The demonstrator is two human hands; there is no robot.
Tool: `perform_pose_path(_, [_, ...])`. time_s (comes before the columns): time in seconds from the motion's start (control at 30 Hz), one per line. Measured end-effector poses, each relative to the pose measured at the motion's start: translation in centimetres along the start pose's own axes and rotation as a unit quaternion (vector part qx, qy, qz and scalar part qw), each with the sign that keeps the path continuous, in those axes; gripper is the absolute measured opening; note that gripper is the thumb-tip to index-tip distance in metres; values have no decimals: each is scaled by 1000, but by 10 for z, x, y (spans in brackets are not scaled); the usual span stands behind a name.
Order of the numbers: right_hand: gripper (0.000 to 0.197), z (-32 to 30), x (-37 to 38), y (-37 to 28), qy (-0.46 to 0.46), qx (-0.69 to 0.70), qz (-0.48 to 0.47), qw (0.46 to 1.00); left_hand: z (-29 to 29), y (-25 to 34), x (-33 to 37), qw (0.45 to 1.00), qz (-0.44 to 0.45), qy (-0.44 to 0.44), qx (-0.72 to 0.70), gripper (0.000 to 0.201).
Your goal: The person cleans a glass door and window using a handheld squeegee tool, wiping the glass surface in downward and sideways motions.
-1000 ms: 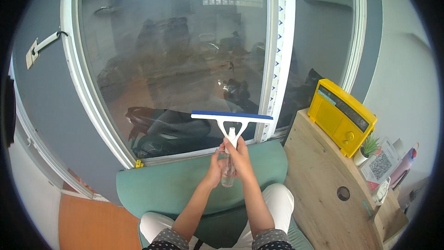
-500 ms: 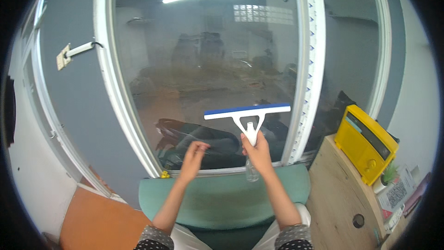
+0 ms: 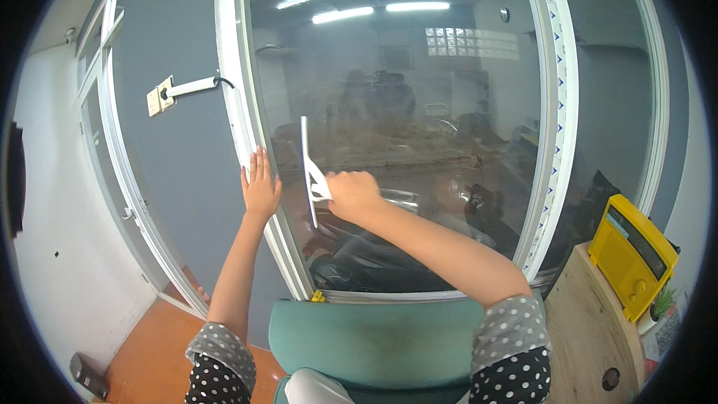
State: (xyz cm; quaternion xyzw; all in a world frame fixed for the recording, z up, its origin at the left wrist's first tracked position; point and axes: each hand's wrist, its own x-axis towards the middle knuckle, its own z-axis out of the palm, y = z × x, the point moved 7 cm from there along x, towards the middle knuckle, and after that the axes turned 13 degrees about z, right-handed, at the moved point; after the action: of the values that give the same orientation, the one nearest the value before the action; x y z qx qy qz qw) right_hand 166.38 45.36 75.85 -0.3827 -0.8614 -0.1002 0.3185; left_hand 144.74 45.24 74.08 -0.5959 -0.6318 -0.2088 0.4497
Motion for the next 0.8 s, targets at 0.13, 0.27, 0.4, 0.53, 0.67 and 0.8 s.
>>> perform_pose_path(0.13, [16, 20, 41, -37, 25, -49, -19, 998, 18, -2, -6, 999, -1, 6, -35, 62])
perform_pose_path(0.27, [12, 42, 79, -58, -4, -89, 12, 996, 19, 4, -9, 995, -19, 30, -92, 56])
perform_pose_path(0.4, [12, 64, 106, -71, -9, -108, 60, 992, 16, 4, -9, 993, -13, 59, -104, 54])
perform_pose_path(0.53, [12, 71, 117, -72, 1, -75, 97, 992, 15, 4, -8, 990, -21, 68, -123, 53])
perform_pose_path(0.67, [12, 74, 116, -72, -2, -85, 105, 991, 16, 1, -11, 987, -25, 89, -134, 53])
perform_pose_path(0.8, [15, 63, 108, -50, 17, -81, 110, 991, 21, 9, -8, 987, -34, 97, -121, 54])
